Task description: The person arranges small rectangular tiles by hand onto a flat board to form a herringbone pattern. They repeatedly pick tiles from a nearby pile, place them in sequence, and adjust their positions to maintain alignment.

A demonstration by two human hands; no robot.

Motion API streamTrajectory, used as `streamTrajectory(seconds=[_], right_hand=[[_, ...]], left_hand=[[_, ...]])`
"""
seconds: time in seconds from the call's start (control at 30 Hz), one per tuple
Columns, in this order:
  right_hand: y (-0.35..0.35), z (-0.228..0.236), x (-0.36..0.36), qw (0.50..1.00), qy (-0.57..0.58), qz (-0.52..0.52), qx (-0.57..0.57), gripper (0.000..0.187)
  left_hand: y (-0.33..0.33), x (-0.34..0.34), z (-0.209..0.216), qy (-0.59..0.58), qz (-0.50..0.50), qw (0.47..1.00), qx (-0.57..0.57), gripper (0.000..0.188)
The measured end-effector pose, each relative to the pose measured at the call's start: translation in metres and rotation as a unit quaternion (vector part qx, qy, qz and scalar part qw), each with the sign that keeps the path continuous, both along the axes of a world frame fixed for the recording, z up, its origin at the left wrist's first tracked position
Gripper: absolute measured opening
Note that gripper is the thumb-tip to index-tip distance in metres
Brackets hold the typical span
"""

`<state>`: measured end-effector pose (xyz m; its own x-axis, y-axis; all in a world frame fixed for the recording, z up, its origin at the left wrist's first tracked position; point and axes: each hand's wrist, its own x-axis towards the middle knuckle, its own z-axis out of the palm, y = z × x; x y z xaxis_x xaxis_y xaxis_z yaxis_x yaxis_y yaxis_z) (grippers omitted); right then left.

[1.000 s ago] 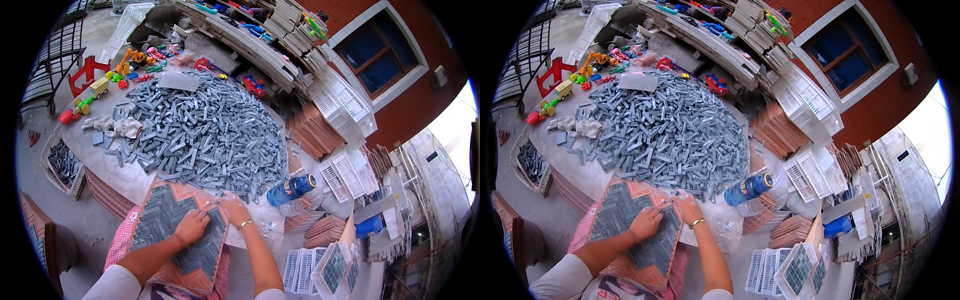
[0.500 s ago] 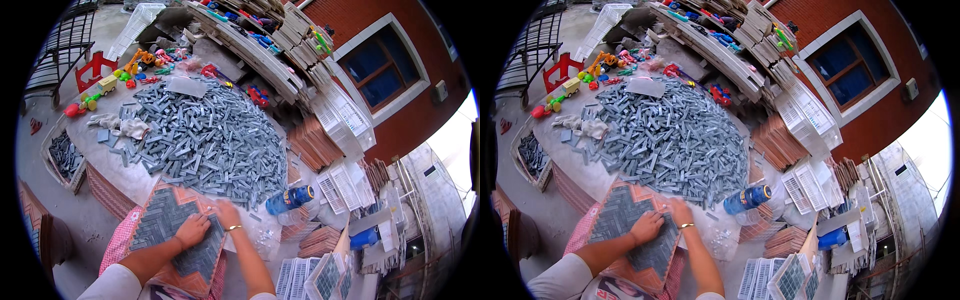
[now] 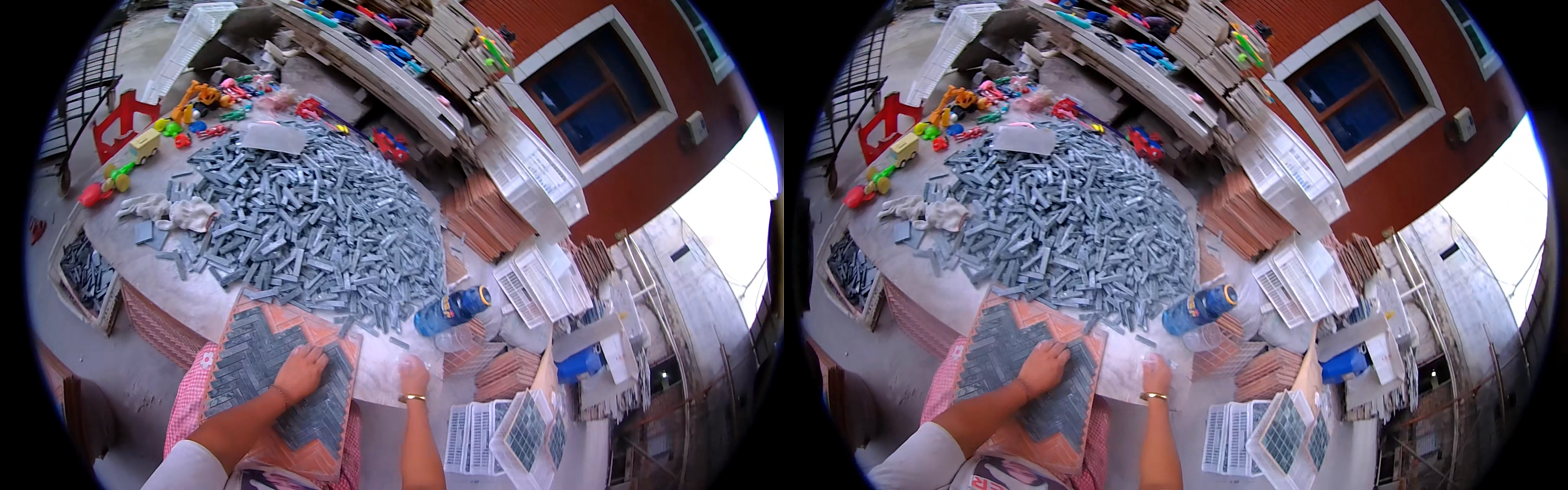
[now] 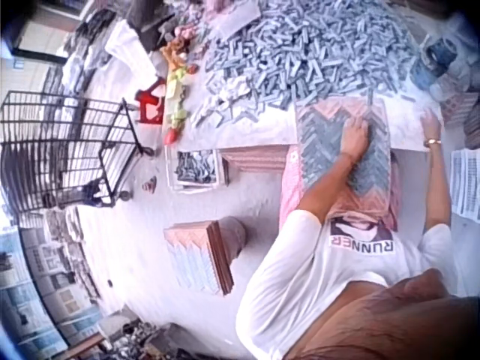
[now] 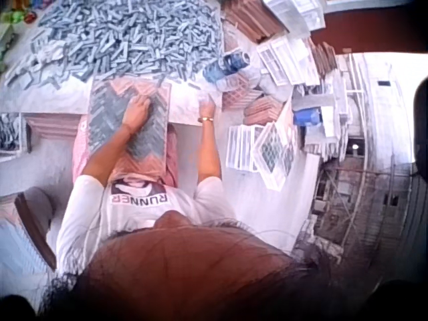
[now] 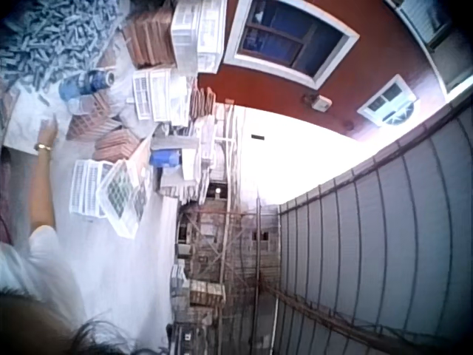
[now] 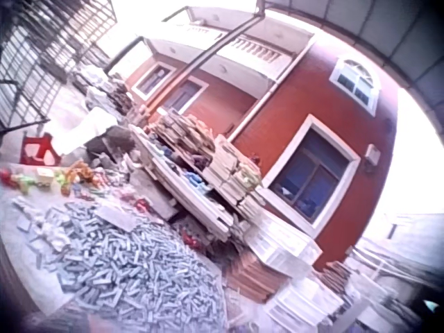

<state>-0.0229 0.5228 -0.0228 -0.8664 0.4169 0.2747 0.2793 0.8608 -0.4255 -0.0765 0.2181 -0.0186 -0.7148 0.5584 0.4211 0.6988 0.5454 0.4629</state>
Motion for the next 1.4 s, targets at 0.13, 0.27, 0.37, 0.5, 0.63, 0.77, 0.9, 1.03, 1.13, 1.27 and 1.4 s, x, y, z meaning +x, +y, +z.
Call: streamTrajectory(seconds=[0.13, 0.27, 0.37, 0.5, 0.63, 0.77, 0.9, 1.03, 1.13, 1.27, 1.4], right_hand=[[0.025, 0.008, 0.035, 0.988, 0.111, -0.102, -0.018, 0.027], [0.004, 0.009, 0.056, 0.975, 0.016, -0.217, 0.048, 0.057], [-0.007, -0.013, 0.054, 0.968, -0.091, -0.229, 0.049, 0.093], [-0.019, -0.023, 0.018, 0.977, -0.046, -0.205, 0.024, 0.098], [0.011, -0.029, -0.011, 0.987, 0.034, -0.144, -0.062, 0.096], [0.006, -0.004, -0.011, 0.992, -0.088, -0.085, 0.010, 0.082], [0.002, -0.008, -0.006, 0.996, -0.032, -0.078, -0.001, 0.063], [0.008, -0.024, -0.016, 0.994, -0.001, -0.108, 0.018, 0.040], [-0.012, -0.023, -0.028, 0.995, -0.001, -0.102, -0.006, 0.029], [0.012, -0.045, -0.023, 0.993, 0.073, -0.094, 0.009, 0.040], [-0.003, -0.043, -0.029, 0.987, 0.023, -0.159, 0.007, 0.055]], left_hand=[[0.001, -0.002, -0.003, -0.004, -0.007, 0.999, 0.040, 0.019], [0.004, 0.000, -0.002, 0.002, 0.000, 0.999, 0.045, 0.018], [0.009, -0.002, -0.009, 0.034, -0.004, 0.998, 0.056, 0.020], [0.001, -0.006, -0.011, 0.026, 0.004, 0.999, 0.024, 0.021], [0.007, -0.007, -0.013, 0.033, -0.005, 0.999, 0.022, 0.018], [0.004, -0.003, -0.008, 0.025, -0.014, 0.999, 0.017, 0.019], [0.010, -0.004, -0.005, 0.031, -0.030, 0.999, 0.002, 0.022], [0.016, -0.006, -0.001, 0.048, -0.042, 0.998, 0.013, 0.022], [-0.002, -0.005, 0.006, 0.032, -0.007, 0.999, -0.004, 0.019], [0.006, -0.011, 0.002, -0.004, -0.032, 0.999, 0.036, 0.015], [0.000, -0.009, -0.010, -0.073, -0.008, 0.997, 0.018, 0.020]])
